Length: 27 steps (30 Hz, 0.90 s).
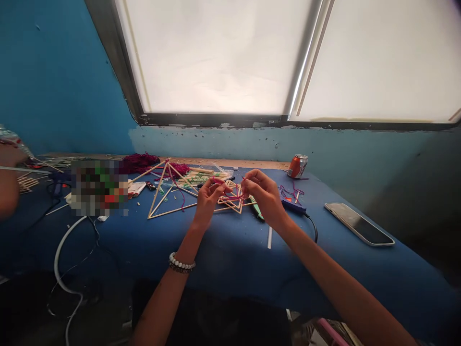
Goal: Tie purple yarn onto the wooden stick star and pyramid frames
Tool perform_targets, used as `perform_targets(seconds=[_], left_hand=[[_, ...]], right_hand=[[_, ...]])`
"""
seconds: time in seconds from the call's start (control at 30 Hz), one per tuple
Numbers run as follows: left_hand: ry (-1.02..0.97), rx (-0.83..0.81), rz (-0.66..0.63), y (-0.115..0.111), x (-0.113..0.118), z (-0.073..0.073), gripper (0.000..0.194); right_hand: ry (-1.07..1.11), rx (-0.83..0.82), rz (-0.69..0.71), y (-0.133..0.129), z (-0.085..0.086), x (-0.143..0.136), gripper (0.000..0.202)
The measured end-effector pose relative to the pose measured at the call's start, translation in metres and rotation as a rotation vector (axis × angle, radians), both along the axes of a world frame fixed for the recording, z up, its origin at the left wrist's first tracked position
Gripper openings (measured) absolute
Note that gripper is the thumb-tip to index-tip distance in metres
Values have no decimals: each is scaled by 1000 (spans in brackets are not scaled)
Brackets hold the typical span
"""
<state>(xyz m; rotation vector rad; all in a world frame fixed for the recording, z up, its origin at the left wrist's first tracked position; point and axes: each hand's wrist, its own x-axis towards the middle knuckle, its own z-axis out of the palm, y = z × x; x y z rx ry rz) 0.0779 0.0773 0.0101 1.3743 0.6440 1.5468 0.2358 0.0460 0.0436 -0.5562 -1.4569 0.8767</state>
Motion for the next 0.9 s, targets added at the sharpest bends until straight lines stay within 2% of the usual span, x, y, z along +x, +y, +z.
perform_targets(seconds=[0.07, 0.13, 0.37, 0.57, 0.77, 0.9], left_hand=[[25, 8, -42, -3, 3, -2, 26], [55, 19, -81, -6, 5, -3, 27], [210, 112, -135, -16, 8, -10, 25], [414, 228, -13, -24, 6, -15, 14], [633, 300, 70, -29, 4, -16, 8], [696, 325, 83, -30, 4, -15, 14]], right_hand=[[-60, -124, 81, -7, 3, -2, 20], [-100, -206, 71, -12, 0, -7, 27], [32, -199, -250, -16, -25, -21, 29], [86, -181, -342, -12, -43, -27, 25], [153, -172, -337, -12, -53, -30, 25], [192, -193, -310, -10, -55, -29, 26]])
